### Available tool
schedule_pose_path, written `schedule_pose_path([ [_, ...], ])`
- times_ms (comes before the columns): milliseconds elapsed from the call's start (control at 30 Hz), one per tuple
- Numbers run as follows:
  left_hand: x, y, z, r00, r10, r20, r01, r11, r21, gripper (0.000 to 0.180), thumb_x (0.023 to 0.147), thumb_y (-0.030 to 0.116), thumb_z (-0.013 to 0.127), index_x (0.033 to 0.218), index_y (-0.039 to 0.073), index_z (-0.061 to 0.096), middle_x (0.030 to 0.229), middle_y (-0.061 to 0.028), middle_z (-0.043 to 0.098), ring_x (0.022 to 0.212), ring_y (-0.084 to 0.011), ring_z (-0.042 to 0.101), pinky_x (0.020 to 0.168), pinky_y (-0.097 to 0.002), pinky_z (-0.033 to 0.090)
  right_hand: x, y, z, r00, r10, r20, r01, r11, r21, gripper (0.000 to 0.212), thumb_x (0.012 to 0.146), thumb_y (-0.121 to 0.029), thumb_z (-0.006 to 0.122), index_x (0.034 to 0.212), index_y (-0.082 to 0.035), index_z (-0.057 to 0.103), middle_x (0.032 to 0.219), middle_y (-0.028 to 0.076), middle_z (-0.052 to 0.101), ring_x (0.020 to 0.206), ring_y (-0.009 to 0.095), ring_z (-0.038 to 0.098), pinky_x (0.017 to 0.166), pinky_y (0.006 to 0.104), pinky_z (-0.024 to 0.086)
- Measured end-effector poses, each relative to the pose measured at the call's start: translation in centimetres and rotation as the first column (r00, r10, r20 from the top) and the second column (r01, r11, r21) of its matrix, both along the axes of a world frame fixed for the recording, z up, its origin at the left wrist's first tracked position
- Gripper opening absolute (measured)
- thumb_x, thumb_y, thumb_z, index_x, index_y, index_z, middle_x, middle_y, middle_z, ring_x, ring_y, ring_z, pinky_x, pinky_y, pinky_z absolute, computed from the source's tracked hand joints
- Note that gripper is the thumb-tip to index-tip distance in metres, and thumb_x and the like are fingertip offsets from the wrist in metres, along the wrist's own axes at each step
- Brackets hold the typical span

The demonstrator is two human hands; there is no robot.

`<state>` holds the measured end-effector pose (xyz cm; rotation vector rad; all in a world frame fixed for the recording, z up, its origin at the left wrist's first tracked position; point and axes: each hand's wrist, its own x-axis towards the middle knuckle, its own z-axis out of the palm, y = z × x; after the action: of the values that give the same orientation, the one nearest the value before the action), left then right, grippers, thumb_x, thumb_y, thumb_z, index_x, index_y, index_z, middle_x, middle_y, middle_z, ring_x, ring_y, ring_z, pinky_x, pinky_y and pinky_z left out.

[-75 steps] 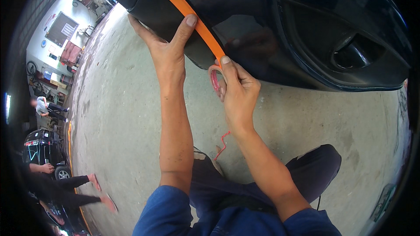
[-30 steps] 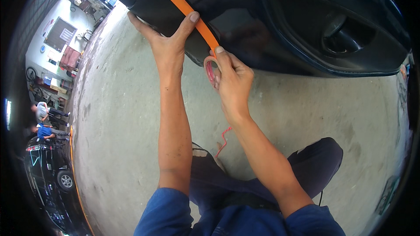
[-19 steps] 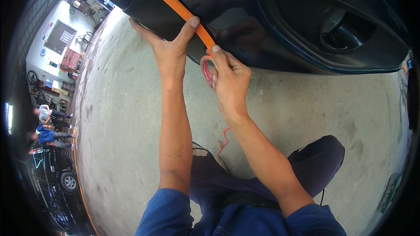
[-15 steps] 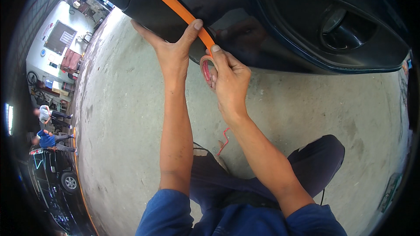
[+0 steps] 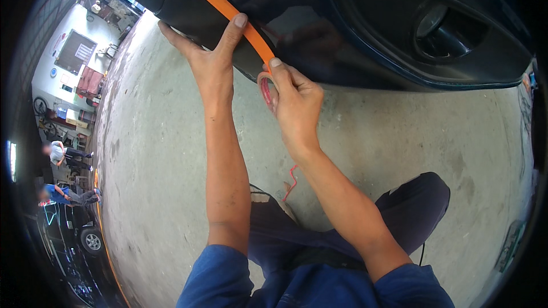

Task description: The person applies orange tape along the side of a dark-colored car's front fender. They smooth the tape with their fingers to ensure adhesion and continue extending it along the panel.

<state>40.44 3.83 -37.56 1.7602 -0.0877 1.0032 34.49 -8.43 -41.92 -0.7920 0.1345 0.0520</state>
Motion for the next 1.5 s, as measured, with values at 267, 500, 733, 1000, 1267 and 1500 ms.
schedule_pose_path([
  [267, 0.1, 0.4, 0.0, 1.0, -0.01, 0.001, 0.01, 1.0, -0.015, 0.151, 0.072, 0.043, 0.1, 0.169, -0.005, -0.005, 0.167, -0.0356, 0.024, 0.159, -0.047, 0.027, 0.131, -0.0458, 0.023, -0.6, 0.2, 0.1, 0.999, -0.006, 0.041, 0.007, 1.0, -0.029, 0.035, 0.106, -0.033, 0.071, 0.099, 0.0, 0.08, 0.062, -0.006, 0.052, 0.051, 0.002, 0.039, 0.048, 0.0233, 0.029],
  [500, 0.2, 0.4, -0.7, 1.0, 0.008, 0.008, -0.008, 1.0, 0.029, 0.152, 0.072, 0.042, 0.101, 0.168, -0.007, -0.007, 0.169, -0.0349, 0.02, 0.159, -0.0445, 0.025, 0.131, -0.0444, 0.021, 0.5, 0.4, 0.0, 1.0, -0.017, -0.008, 0.017, 1.0, -0.009, 0.033, 0.105, -0.031, 0.073, 0.101, 0.001, 0.08, 0.065, -0.006, 0.055, 0.052, 0.002, 0.04, 0.049, 0.0232, 0.03],
  [733, -0.1, 0.1, -1.4, 1.0, 0.007, -0.008, -0.006, 0.997, 0.081, 0.155, 0.07, 0.04, 0.102, 0.168, -0.008, -0.008, 0.17, -0.0337, 0.015, 0.16, -0.0427, 0.021, 0.131, -0.044, 0.02, 0.4, 0.2, -0.4, 1.0, 0.001, 0.004, -0.001, 1.0, 0.003, 0.032, 0.105, -0.03, 0.073, 0.1, 0.0, 0.08, 0.066, -0.006, 0.057, 0.052, 0.001, 0.042, 0.048, 0.0222, 0.031],
  [1000, -1.3, 0.4, -0.4, 0.998, 0.018, -0.055, -0.015, 0.999, 0.049, 0.156, 0.071, 0.039, 0.102, 0.169, -0.003, -0.012, 0.169, -0.0349, 0.018, 0.159, -0.0461, 0.025, 0.131, -0.0485, 0.023, 0.4, 0.5, -0.2, 1.0, -0.018, -0.017, 0.017, 1.0, -0.024, 0.032, 0.106, -0.03, 0.072, 0.101, 0.0, 0.079, 0.066, -0.005, 0.057, 0.053, 0.001, 0.042, 0.049, 0.0225, 0.032],
  [1267, -0.8, 0.2, -0.8, 0.995, 0.09, -0.04, -0.082, 0.98, 0.182, 0.154, 0.073, 0.038, 0.101, 0.169, -0.002, -0.012, 0.17, -0.0357, 0.017, 0.159, -0.0478, 0.024, 0.131, -0.0503, 0.022, 0.6, 0.4, -0.3, 1.0, -0.001, -0.009, 0.001, 1.0, -0.009, 0.032, 0.106, -0.031, 0.073, 0.101, 0.0, 0.079, 0.067, -0.006, 0.057, 0.053, 0.001, 0.043, 0.049, 0.0225, 0.032],
  [1500, -0.6, 0.3, -1.1, 0.999, -0.009, -0.048, 0.012, 0.998, 0.069, 0.153, 0.072, 0.041, 0.101, 0.169, -0.003, -0.009, 0.17, -0.0364, 0.016, 0.16, -0.0489, 0.021, 0.133, -0.0483, 0.018, 0.0, 0.5, -0.1, 0.999, -0.038, 0.003, 0.038, 0.999, -0.005, 0.033, 0.106, -0.029, 0.072, 0.101, 0.002, 0.08, 0.063, -0.005, 0.055, 0.053, 0.002, 0.044, 0.049, 0.0223, 0.034],
])
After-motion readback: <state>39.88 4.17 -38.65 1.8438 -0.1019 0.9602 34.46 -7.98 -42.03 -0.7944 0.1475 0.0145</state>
